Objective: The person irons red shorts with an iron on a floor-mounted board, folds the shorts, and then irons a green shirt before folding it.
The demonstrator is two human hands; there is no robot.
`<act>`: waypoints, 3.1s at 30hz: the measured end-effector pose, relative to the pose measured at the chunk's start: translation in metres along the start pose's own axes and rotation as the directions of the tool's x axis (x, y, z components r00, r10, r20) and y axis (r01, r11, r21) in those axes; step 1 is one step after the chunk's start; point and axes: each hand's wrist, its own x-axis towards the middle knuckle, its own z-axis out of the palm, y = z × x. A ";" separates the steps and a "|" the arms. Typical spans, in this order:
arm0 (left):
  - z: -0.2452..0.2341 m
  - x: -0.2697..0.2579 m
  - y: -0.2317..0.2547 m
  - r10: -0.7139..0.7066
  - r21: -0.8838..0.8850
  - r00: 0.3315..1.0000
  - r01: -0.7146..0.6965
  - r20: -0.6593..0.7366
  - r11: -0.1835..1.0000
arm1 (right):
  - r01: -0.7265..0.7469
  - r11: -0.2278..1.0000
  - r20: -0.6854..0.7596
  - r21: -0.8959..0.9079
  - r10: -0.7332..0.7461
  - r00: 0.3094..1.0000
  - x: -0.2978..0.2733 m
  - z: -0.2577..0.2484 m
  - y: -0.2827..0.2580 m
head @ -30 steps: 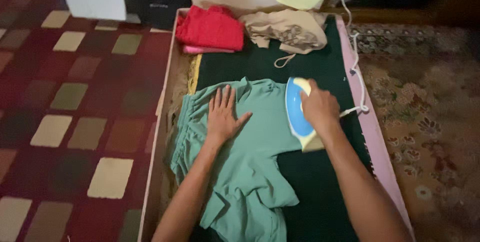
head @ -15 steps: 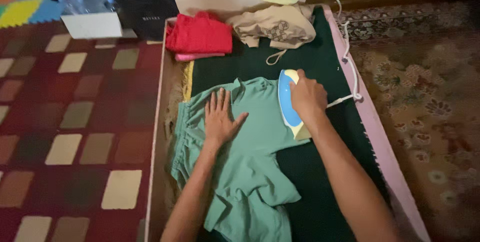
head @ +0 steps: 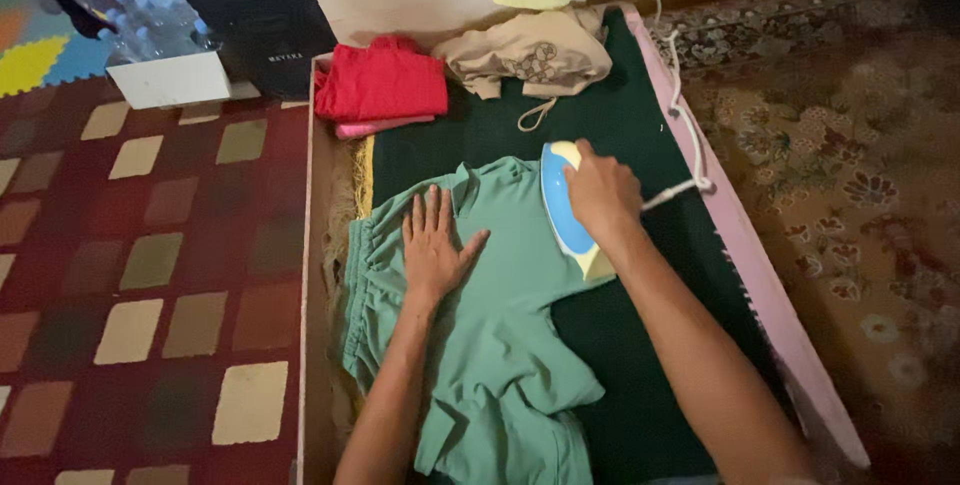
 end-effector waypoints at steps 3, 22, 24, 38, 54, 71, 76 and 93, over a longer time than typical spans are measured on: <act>-0.002 -0.002 0.001 -0.002 -0.020 1.000 0.002 0.013 1.000 | -0.005 0.999 0.061 0.037 0.003 0.998 -0.011 -0.008 -0.006; -0.006 -0.005 -0.001 -0.131 0.077 0.990 0.135 -0.052 0.988 | -0.042 0.999 0.213 0.033 0.034 0.976 -0.037 -0.001 -0.004; -0.002 -0.004 -0.004 -0.144 0.050 0.987 0.147 -0.070 0.988 | -0.041 0.998 0.191 -0.048 0.050 0.980 -0.064 -0.009 0.001; 0.004 -0.006 -0.005 -0.154 0.014 0.983 0.156 -0.101 0.988 | 0.049 0.999 0.145 0.005 -0.049 0.988 -0.042 -0.005 -0.018; -0.012 -0.018 -0.026 -0.180 0.029 0.983 0.181 -0.034 0.983 | 0.148 0.988 0.206 -0.037 -0.138 0.969 -0.050 -0.003 -0.041; -0.080 -0.058 -0.052 -0.273 -0.187 0.962 0.266 -0.010 0.946 | 0.251 0.967 0.349 -0.041 -0.222 0.911 -0.075 -0.016 -0.042; -0.069 -0.056 -0.052 -0.157 -0.152 0.976 0.133 -0.152 0.979 | 0.335 0.941 0.434 -0.057 -0.279 0.857 -0.057 -0.002 -0.066; -0.081 -0.075 -0.060 -0.316 -0.525 0.904 0.127 -0.288 0.841 | 0.720 0.694 0.391 -0.024 -0.656 0.646 -0.055 0.013 -0.116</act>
